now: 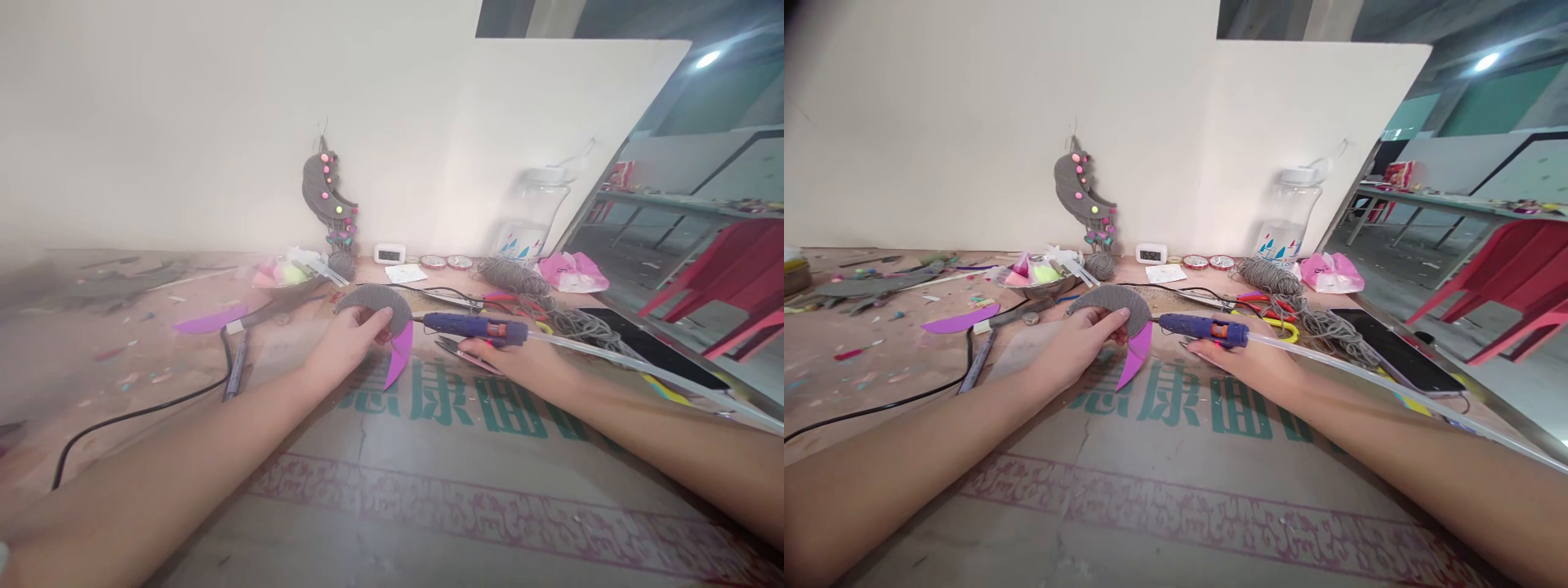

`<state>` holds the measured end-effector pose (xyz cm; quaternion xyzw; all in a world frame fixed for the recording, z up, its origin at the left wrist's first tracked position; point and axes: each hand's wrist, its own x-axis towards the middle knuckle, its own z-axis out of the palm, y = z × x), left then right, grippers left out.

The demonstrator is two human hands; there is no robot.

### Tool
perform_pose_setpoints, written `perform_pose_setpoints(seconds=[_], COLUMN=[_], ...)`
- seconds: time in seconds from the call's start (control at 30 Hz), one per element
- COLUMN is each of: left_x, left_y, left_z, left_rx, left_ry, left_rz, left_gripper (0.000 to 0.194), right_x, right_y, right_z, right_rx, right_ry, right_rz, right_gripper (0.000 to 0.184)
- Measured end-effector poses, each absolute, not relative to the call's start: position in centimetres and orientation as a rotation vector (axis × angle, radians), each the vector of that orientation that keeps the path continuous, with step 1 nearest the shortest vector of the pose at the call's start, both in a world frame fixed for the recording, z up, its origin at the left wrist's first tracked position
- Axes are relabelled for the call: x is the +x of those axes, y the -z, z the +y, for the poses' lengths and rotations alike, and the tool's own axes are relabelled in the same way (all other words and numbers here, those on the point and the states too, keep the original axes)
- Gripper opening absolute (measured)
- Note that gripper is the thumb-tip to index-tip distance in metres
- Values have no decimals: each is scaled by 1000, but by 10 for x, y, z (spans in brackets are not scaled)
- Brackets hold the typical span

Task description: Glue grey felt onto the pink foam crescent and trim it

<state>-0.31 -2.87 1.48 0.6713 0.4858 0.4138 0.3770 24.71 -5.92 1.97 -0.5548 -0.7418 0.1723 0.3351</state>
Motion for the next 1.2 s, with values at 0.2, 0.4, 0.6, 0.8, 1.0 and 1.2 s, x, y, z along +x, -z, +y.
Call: perform_pose_setpoints(seconds=[0.2,0.4,0.6,0.8,1.0,1.2], left_x=[-3,-3,-2,0,-1,-2], left_y=[-16,-11,-11,-11,-9,-11], left_z=[-29,-26,-28,-28,-26,-28], left_rx=[1697,1632,1576,1595,1600,1655], left_ry=[-1050,-1074,-1092,-1064,-1042,-1002], left_rz=[1241,1158,1213,1289,1280,1272], left_gripper=[42,42,41,43,42,43], right_x=[245,245,253,255,241,234], right_y=[-24,-22,-30,-68,-90,-63], right_z=[-61,-61,-50,-39,17,105], right_rx=[-1447,-1535,-1612,-1385,-1472,-1559], right_ry=[-468,-459,-261,-253,-327,-346], right_rz=[-1929,-1890,-1910,-2046,-2052,-1967], right_gripper=[30,34,37,56,49,33])
